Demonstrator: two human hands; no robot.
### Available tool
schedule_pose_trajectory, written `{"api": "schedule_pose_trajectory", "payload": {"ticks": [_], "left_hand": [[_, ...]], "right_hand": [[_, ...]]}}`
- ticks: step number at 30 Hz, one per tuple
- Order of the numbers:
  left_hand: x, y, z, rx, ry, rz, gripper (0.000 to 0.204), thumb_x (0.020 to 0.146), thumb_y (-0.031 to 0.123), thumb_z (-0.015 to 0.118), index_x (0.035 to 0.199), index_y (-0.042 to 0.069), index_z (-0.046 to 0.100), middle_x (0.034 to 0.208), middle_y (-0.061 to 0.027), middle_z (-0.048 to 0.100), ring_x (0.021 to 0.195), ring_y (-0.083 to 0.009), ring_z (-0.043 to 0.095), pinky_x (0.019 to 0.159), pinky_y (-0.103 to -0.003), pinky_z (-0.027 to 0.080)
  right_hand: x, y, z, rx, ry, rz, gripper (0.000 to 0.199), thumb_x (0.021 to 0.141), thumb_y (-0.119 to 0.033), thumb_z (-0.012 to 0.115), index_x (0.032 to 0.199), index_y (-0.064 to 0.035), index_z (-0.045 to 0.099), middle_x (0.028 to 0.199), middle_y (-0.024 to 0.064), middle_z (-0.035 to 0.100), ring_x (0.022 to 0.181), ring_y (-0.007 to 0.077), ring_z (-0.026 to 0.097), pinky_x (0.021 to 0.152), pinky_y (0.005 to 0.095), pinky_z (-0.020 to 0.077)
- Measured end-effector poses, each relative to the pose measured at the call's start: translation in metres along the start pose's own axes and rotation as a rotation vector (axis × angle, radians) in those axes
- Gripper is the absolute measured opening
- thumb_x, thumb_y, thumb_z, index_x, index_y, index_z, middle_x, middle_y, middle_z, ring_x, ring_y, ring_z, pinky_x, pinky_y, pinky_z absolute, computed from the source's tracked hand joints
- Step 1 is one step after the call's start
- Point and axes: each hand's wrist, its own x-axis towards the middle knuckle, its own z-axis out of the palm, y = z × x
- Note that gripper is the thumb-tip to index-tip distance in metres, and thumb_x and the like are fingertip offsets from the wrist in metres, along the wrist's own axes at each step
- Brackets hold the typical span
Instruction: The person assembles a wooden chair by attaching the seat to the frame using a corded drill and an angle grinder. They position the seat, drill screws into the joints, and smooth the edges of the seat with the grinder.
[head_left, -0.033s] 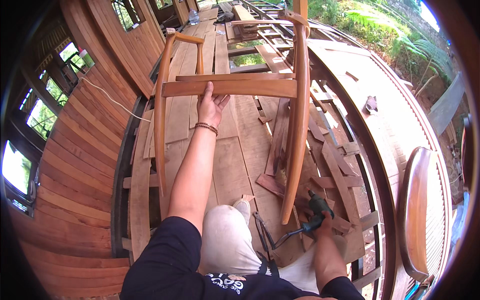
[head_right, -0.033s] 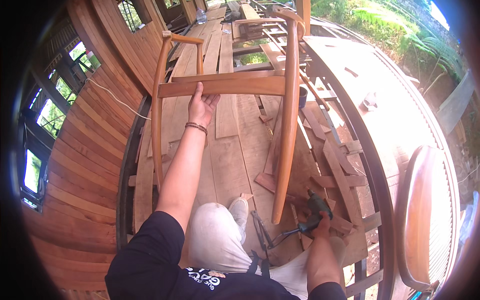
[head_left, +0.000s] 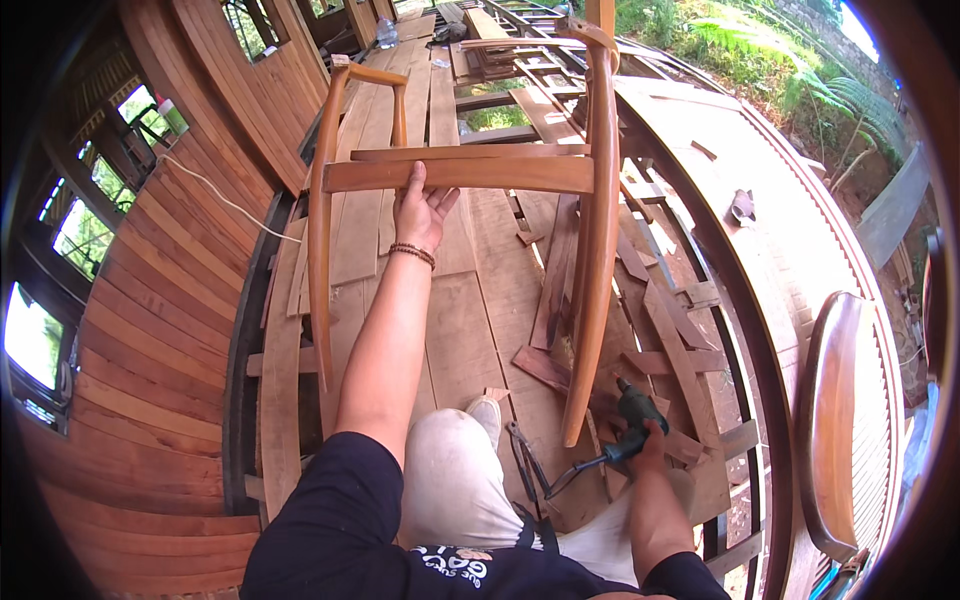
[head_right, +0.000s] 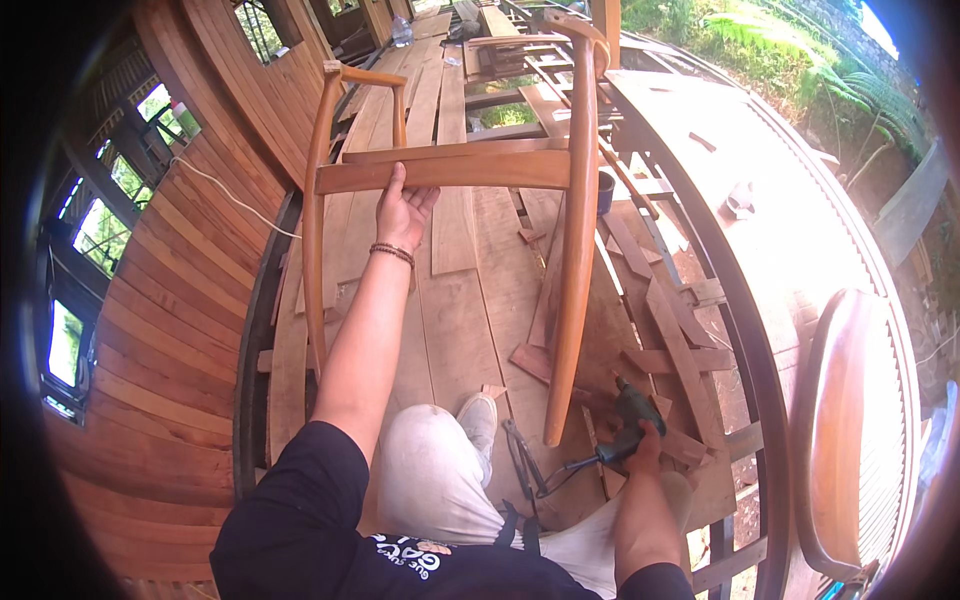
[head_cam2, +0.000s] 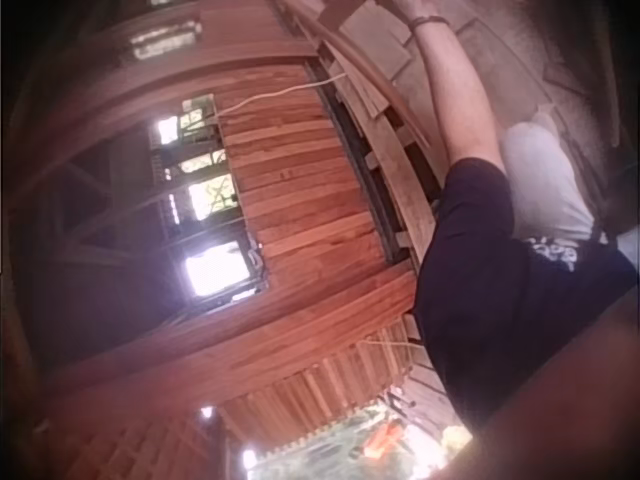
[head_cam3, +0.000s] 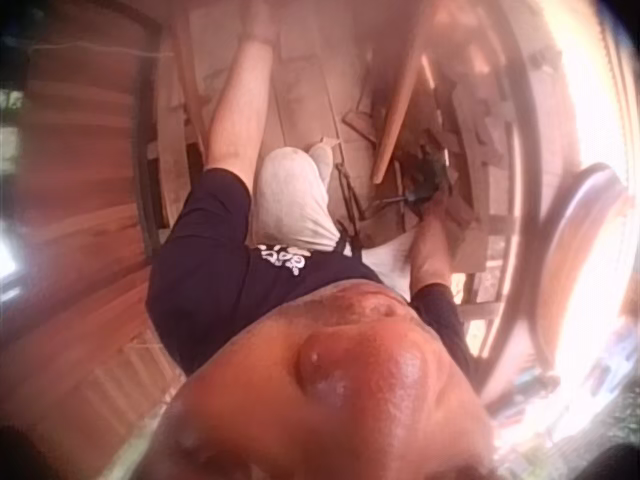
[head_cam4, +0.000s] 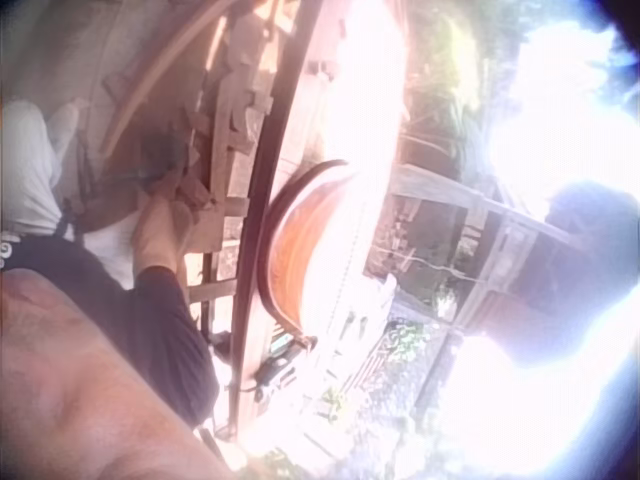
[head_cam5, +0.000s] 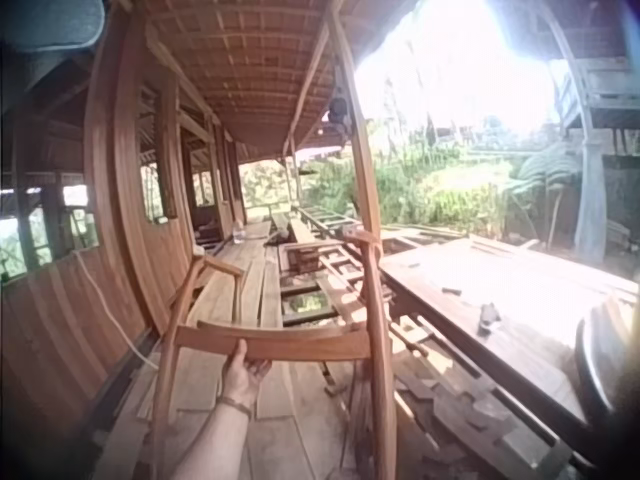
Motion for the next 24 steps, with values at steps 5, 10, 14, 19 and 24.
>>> {"api": "schedule_pose_trajectory", "payload": {"ticks": [5,10,14,19,24], "left_hand": [[-0.004,0.003,-0.008,0.01,0.018,0.0,0.048,0.092,0.039,0.069,0.126,0.011,0.049,0.111,-0.0092,0.059,0.104,-0.0254,0.062,0.094,-0.047,0.053],[-0.014,0.009,-0.011,0.042,-0.024,-0.05,0.05,0.092,0.04,0.068,0.126,0.009,0.049,0.115,-0.0101,0.057,0.108,-0.0262,0.06,0.096,-0.048,0.051],[-0.033,0.019,-0.008,0.108,-0.018,-0.089,0.06,0.093,0.043,0.065,0.134,0.005,0.045,0.125,-0.0137,0.053,0.119,-0.0288,0.055,0.104,-0.047,0.045],[-0.044,0.03,-0.024,0.145,-0.031,-0.13,0.056,0.092,0.043,0.067,0.13,0.007,0.047,0.123,-0.0118,0.055,0.116,-0.0282,0.056,0.1,-0.048,0.048],[-0.051,0.026,-0.023,0.13,-0.05,-0.129,0.055,0.092,0.044,0.067,0.13,0.008,0.048,0.114,-0.0084,0.058,0.108,-0.0243,0.059,0.096,-0.045,0.051]], "right_hand": [[-0.011,-0.005,0.024,-0.047,-0.031,-0.057,0.034,0.08,-0.01,0.062,0.112,-0.0042,0.053,0.094,0.0121,0.061,0.078,0.0295,0.063,0.067,0.0441,0.0554],[-0.034,-0.021,0.056,-0.095,-0.094,-0.213,0.036,0.077,-0.003,0.061,0.112,-0.004,0.052,0.091,0.011,0.06,0.074,0.025,0.063,0.062,0.0369,0.0555],[-0.114,-0.042,0.117,-0.312,-0.214,-0.616,0.047,0.076,0.001,0.058,0.122,-0.0033,0.048,0.095,0.0106,0.059,0.075,0.0215,0.063,0.065,0.0342,0.0552],[-0.212,-0.072,0.167,-0.413,-0.41,-0.933,0.051,0.077,-0.007,0.065,0.123,-0.0008,0.046,0.097,0.0135,0.064,0.077,0.0219,0.066,0.067,0.0332,0.0563],[-0.272,-0.063,0.185,-0.244,-0.79,-0.819,0.069,0.069,-0.021,0.075,0.127,0.0017,0.046,0.1,0.0172,0.063,0.073,0.0241,0.065,0.064,0.0342,0.054]]}}
